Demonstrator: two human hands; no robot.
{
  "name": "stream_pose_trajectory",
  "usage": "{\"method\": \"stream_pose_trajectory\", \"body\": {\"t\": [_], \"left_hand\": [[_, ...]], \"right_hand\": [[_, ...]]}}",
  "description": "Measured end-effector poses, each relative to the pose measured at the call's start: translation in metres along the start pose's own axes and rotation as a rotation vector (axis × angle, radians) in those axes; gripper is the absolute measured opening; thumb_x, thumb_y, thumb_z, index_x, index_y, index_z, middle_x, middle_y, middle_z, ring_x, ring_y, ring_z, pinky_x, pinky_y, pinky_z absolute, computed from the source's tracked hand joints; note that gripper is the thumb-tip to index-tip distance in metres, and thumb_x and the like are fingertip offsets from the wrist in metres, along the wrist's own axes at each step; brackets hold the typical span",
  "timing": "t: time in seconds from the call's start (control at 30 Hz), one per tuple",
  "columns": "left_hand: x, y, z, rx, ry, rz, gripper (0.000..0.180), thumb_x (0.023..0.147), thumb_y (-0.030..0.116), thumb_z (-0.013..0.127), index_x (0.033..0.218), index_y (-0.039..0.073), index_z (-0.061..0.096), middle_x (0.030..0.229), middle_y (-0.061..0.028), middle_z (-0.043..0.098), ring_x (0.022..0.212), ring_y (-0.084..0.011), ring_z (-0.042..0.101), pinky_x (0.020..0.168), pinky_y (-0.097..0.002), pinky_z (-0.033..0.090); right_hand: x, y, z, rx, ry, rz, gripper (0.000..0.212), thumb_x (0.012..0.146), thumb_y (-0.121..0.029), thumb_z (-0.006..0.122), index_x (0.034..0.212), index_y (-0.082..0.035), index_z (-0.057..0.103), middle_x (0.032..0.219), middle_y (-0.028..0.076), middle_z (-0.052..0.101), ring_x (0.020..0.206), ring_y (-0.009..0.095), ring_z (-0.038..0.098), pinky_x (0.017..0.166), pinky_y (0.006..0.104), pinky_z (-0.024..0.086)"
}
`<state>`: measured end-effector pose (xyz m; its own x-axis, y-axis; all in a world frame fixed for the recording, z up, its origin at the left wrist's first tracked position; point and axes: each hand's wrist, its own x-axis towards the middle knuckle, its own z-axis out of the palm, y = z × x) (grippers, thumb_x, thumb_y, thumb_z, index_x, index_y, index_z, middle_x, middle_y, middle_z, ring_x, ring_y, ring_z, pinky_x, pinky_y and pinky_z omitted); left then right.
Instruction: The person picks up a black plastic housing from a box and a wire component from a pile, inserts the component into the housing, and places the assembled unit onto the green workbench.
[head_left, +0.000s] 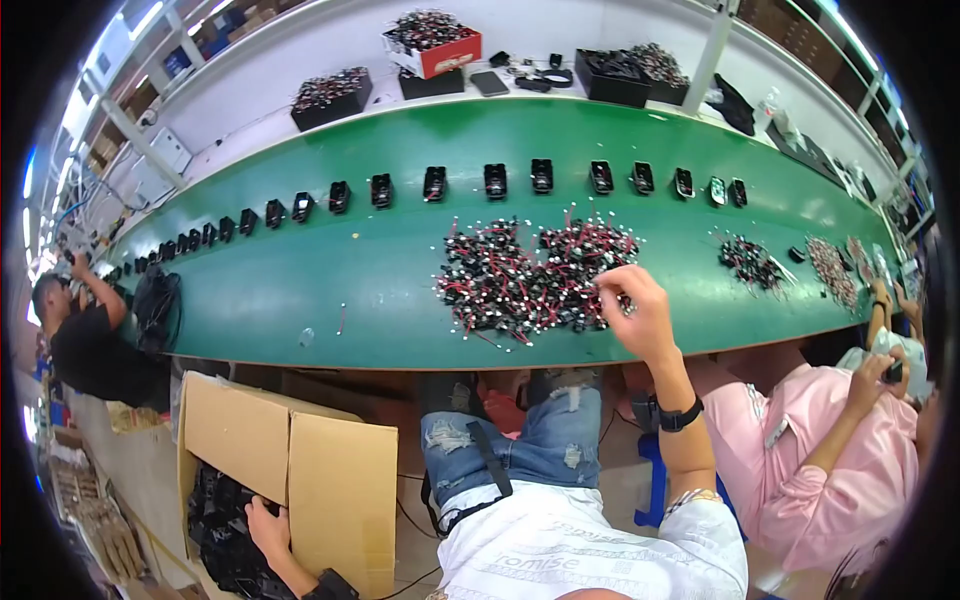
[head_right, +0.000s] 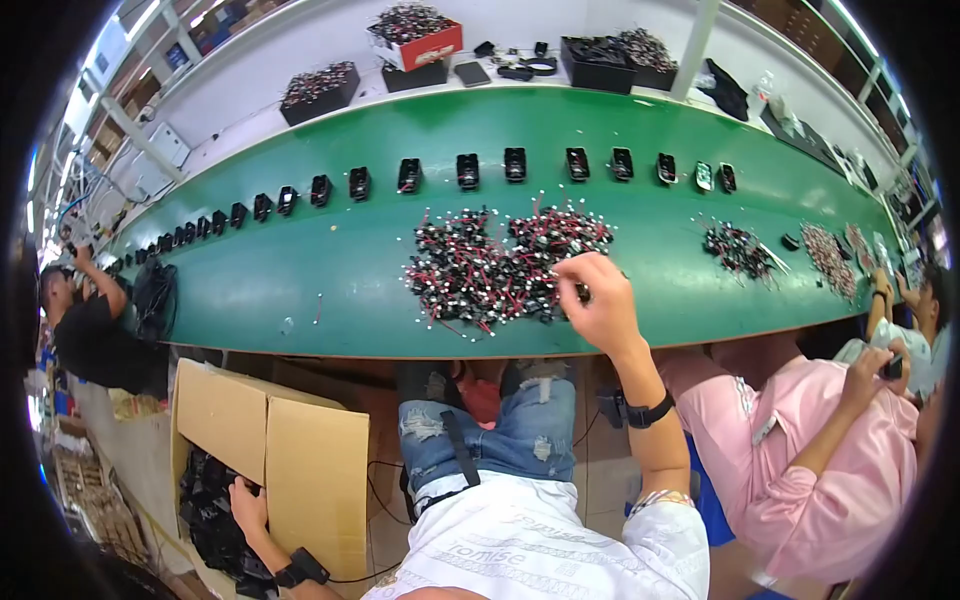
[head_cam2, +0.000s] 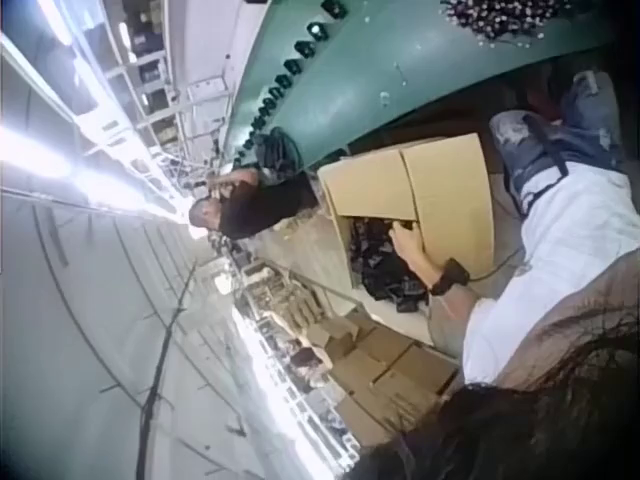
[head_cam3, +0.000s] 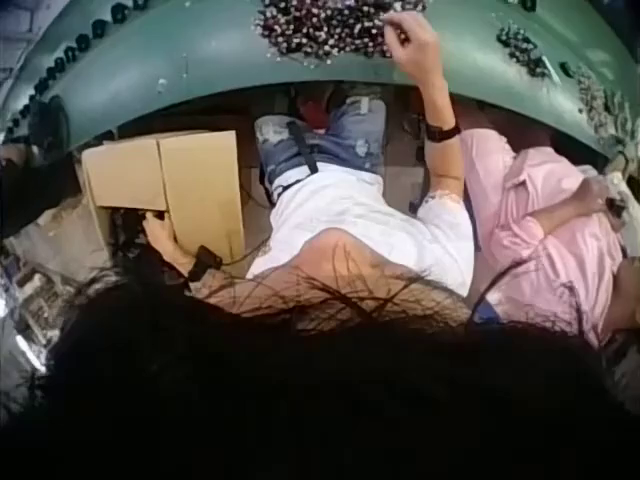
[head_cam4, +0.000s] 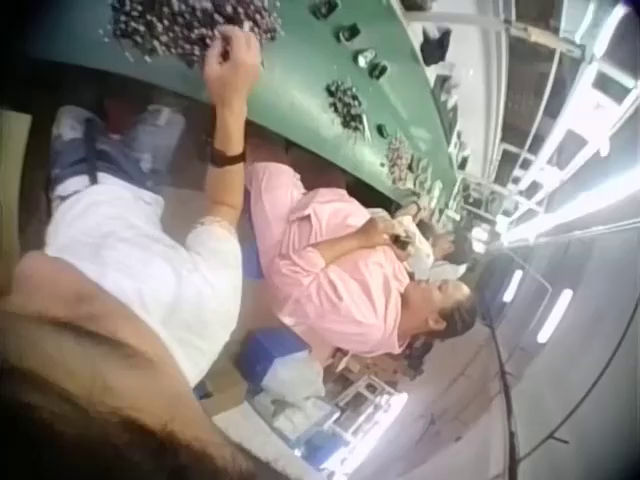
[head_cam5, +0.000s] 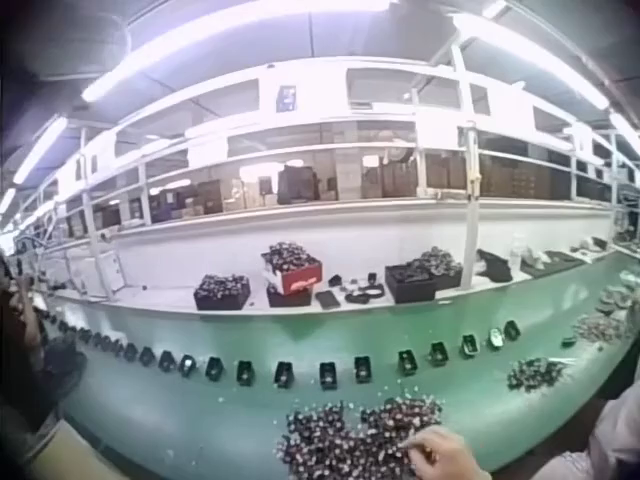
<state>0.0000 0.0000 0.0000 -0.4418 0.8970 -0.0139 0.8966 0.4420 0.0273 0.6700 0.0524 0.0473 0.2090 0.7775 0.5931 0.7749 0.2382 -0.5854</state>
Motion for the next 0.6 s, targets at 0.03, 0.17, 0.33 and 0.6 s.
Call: {"method": "stream_pose_trajectory", "body": {"t": [0.03, 0.17, 0.33, 0.6], "left_hand": [[-0.003, -0.002, 0.0, 0.003, 0.021, 0.044, 0.033, 0.075, 0.02, 0.078, 0.101, 0.006, 0.063, 0.097, -0.0154, 0.061, 0.089, -0.0333, 0.06, 0.081, -0.0427, 0.05], [0.004, 0.008, -0.004, 0.07, 0.05, 0.094, 0.031, 0.073, 0.019, 0.079, 0.093, 0.004, 0.061, 0.088, -0.0143, 0.059, 0.086, -0.0343, 0.06, 0.078, -0.0426, 0.05], [-0.008, 0.011, -0.02, -0.066, 0.213, 0.123, 0.028, 0.079, 0.02, 0.077, 0.087, 0.002, 0.057, 0.086, -0.012, 0.055, 0.082, -0.0328, 0.056, 0.073, -0.0435, 0.047], [-0.028, 0.015, -0.034, -0.492, 0.614, -0.017, 0.033, 0.104, 0.025, 0.051, 0.089, -0.004, 0.057, 0.081, -0.0149, 0.06, 0.072, -0.0293, 0.055, 0.066, -0.0399, 0.045]], "right_hand": [[0.008, -0.007, 0.005, 0.03, -0.139, -0.004, 0.012, 0.083, 0.001, 0.066, 0.093, -0.005, 0.07, 0.088, 0.01, 0.066, 0.077, 0.021, 0.066, 0.068, 0.0324, 0.053], [0.051, 0.0, 0.045, -0.325, -0.276, -0.234, 0.021, 0.081, -0.011, 0.068, 0.103, -0.011, 0.068, 0.092, 0.008, 0.063, 0.087, 0.028, 0.062, 0.078, 0.0394, 0.052], [0.075, 0.023, 0.085, -0.575, -0.58, -0.248, 0.018, 0.08, -0.02, 0.071, 0.097, -0.012, 0.072, 0.09, 0.006, 0.064, 0.092, 0.028, 0.061, 0.082, 0.04, 0.051], [0.083, 0.015, 0.077, -0.128, -0.361, -0.066, 0.011, 0.085, -0.016, 0.069, 0.086, -0.005, 0.067, 0.088, 0.006, 0.068, 0.082, 0.025, 0.066, 0.073, 0.0381, 0.054]]}}
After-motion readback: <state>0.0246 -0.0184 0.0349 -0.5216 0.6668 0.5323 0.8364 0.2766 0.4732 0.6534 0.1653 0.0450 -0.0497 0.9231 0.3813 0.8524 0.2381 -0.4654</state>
